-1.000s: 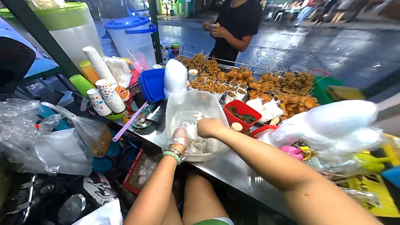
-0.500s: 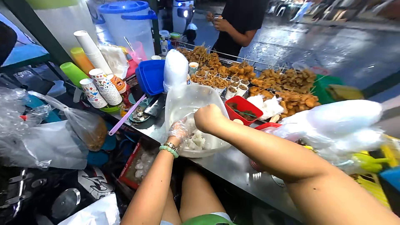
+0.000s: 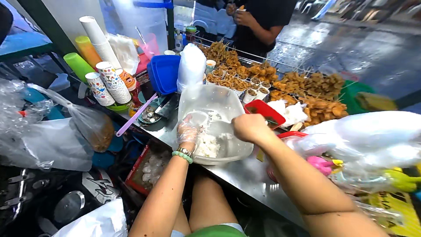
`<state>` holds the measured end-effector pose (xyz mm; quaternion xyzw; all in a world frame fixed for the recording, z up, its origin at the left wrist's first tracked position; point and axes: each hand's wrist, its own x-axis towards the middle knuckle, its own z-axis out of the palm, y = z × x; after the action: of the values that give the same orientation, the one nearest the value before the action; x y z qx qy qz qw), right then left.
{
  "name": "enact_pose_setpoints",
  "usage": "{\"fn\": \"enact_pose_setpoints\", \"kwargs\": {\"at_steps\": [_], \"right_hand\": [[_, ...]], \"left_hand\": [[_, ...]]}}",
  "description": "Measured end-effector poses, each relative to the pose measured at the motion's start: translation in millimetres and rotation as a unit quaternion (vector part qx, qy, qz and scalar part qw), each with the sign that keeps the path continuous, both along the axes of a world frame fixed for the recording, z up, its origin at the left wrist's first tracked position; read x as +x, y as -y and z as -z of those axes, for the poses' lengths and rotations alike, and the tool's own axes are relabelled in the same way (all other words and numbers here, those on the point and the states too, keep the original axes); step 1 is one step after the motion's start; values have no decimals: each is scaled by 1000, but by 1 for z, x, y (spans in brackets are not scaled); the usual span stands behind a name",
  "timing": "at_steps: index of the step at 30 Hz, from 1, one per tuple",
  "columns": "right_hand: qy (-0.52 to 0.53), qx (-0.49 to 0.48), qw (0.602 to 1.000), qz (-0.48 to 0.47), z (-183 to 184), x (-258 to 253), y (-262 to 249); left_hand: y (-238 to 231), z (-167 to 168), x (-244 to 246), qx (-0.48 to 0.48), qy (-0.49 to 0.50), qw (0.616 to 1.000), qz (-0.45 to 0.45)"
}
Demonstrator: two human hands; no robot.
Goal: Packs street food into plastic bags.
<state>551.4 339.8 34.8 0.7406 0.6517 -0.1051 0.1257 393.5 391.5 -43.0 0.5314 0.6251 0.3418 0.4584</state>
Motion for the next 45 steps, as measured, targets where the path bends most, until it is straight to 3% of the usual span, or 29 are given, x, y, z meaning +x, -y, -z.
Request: {"fn": "enact_pose_setpoints", "kwargs": {"at_steps": [2, 6, 13, 23, 28, 34, 38, 42, 45], "right_hand": [[-36, -63, 997, -28, 28, -7, -8], [-48, -95, 992, -75, 69, -30, -25], [-134, -129, 978, -91, 85, -35, -47], [-227, -147, 950, -154, 94, -14, -34], [-313, -157, 928, -126, 97, 10, -30], [-420, -175, 889, -52, 73, 51, -28], [-413, -170, 895, -24, 37, 74, -23], [-423, -115, 899, 20, 12, 90, -27], [-412, -75, 906, 61, -5, 79, -36]], "left_hand": [[3, 0, -1, 19, 11, 999, -26], [4, 7, -1, 59, 95, 990, -83], [7, 7, 0, 101, 173, 972, -123], [6, 12, 0, 101, 163, 975, -114], [5, 12, 1, 97, 165, 976, -108], [3, 10, 1, 81, 103, 987, -92], [-1, 10, 0, 48, 10, 997, -60], [-6, 16, 5, 46, -15, 999, -13], [-6, 13, 7, 33, -37, 995, 85]]}}
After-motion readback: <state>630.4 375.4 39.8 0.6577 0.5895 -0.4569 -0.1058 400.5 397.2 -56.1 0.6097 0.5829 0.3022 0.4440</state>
